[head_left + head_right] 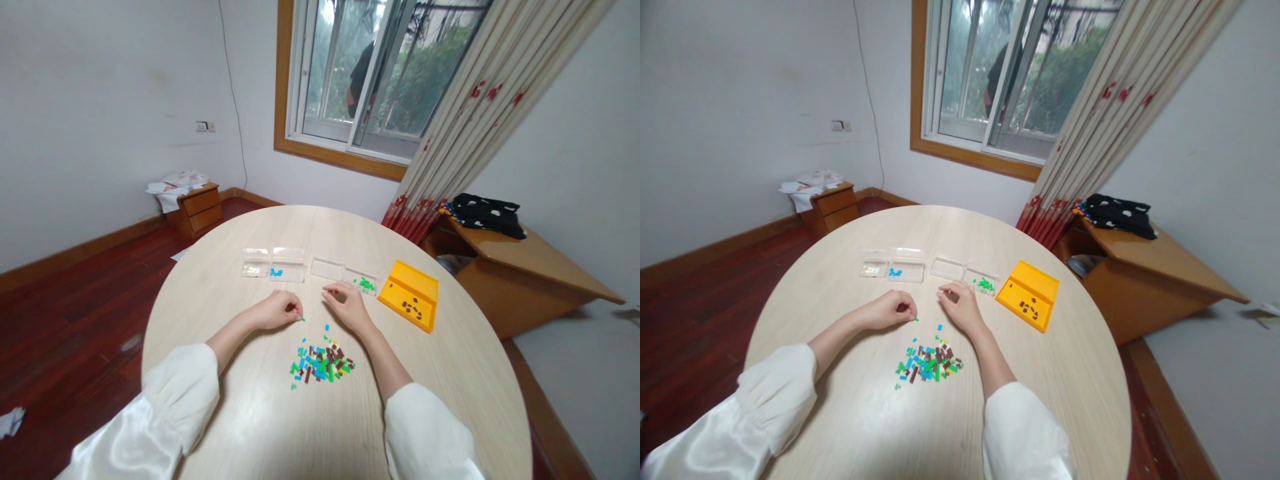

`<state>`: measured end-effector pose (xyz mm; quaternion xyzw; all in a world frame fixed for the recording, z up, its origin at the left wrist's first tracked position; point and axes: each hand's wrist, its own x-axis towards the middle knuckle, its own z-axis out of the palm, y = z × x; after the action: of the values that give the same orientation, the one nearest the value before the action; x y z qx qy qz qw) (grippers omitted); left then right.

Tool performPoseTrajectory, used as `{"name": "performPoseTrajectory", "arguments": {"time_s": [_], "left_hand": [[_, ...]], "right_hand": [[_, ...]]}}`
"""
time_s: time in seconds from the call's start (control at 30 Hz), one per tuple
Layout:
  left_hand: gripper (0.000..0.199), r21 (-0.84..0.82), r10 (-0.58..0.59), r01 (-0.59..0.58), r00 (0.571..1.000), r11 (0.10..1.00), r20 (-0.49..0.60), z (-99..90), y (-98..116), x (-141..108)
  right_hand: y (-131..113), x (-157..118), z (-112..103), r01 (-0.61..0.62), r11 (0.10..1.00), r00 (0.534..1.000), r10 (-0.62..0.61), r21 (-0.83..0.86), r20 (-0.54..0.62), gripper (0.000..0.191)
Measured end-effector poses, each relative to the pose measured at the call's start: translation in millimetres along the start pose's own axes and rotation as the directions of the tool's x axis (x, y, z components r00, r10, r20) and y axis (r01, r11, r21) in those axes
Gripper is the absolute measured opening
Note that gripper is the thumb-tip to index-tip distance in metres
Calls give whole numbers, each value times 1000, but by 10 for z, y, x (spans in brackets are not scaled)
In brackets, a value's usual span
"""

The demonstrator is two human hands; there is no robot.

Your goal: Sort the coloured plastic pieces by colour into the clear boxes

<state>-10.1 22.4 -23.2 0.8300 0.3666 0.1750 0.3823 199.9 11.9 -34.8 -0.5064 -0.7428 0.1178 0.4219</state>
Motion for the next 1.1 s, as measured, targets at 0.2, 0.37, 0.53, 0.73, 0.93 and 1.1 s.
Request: {"name": "performPoseTrajectory", "arguments": {"time_s": [0.2, 0.37, 0.53, 0.73, 0.93, 1.1], "left_hand": [[14, 27, -89, 98, 968, 995, -233, 97, -54, 78], [15, 7, -84, 89, 956, 996, -282, 128, -74, 98], [15, -7, -69, 70, 957, 998, -283, 157, -92, 123], [14, -73, -79, 59, 943, 996, -323, 151, -47, 117], [17, -84, 97, -97, 995, 992, 2, 16, 39, -8], [18, -24, 255, -258, 931, 966, 262, -38, 142, -84]], "right_hand": [[-182, -54, 101, 56, 998, 965, -53, -3, 257, 9], [-170, -66, 144, 68, 997, 961, -55, -37, 272, 3], [-175, -67, 164, 84, 996, 965, -70, -43, 252, 4], [-133, -32, 57, 97, 992, 979, -82, -77, 185, 12], [307, -14, -288, -194, 913, 919, 42, -358, -392, 25], [527, -53, -459, -423, 780, 838, 143, -462, -526, 28]]}}
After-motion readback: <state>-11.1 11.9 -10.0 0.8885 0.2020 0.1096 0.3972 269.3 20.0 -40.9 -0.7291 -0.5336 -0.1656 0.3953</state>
